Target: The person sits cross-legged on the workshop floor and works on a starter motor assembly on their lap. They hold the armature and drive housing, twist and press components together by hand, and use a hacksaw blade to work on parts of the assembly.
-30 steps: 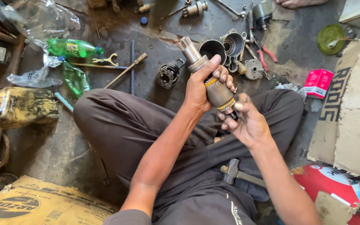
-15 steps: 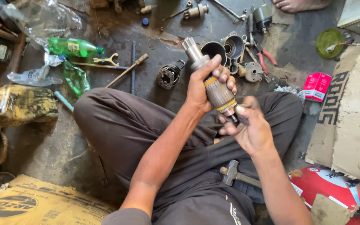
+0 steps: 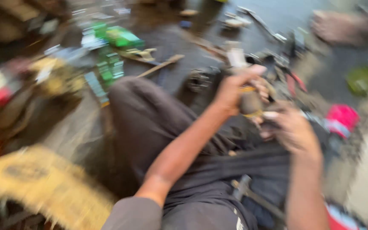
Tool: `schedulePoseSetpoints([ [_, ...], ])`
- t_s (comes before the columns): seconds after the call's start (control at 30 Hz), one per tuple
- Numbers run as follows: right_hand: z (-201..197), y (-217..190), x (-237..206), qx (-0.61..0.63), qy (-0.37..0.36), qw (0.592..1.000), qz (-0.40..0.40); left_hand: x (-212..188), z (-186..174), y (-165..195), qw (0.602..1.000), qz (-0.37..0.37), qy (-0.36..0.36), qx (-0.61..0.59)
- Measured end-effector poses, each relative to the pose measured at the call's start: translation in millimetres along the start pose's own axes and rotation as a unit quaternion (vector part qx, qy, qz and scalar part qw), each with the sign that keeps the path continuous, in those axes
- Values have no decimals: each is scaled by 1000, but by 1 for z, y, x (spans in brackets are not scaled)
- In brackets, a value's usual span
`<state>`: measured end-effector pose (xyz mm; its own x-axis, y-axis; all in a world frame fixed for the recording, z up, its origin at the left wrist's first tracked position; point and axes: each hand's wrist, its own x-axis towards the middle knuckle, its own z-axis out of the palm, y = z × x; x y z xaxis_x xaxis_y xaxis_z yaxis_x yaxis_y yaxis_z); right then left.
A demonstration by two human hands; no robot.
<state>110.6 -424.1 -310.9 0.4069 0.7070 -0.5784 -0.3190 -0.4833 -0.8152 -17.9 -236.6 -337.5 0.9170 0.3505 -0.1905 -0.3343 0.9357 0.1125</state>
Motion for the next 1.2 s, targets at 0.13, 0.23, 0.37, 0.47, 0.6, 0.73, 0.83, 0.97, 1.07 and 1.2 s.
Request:
schedulePoseSetpoints([
  [0.13, -57, -5, 46, -617, 261, 731, -127, 8, -15, 5, 993, 24, 89, 75],
  [0.23, -81, 13, 81, -570, 210, 791, 77, 16, -28, 3, 984, 69, 101, 128],
  [0.37, -71, 8, 99, -542, 237, 805, 46, 36, -38, -4, 979, 129, 70, 144],
  [0.47, -23, -31, 77, -501, 296, 804, -126, 49, -42, -7, 968, 92, 148, 182],
  [0.6, 172, -93, 0, -319, 74, 878, -350, 54, -43, -14, 981, 47, 146, 122],
  [0.73, 405, -61, -31, -445, -391, 715, -372, 48, -39, -20, 971, 3, 190, 145],
  [0.83, 486, -6, -11, -623, -390, 585, -344, 40, -38, -17, 965, 15, 204, 165],
  [0.97, 491, 21, 14, -712, -321, 543, -308, 28, -36, 1, 949, 42, 212, 228],
  [1.07, 488, 18, 14, -713, -312, 551, -303, 22, -32, 10, 917, 85, 234, 313],
  [1.2, 486, 10, 3, -634, -325, 610, -346, 22, -22, 7, 796, 202, 277, 499],
])
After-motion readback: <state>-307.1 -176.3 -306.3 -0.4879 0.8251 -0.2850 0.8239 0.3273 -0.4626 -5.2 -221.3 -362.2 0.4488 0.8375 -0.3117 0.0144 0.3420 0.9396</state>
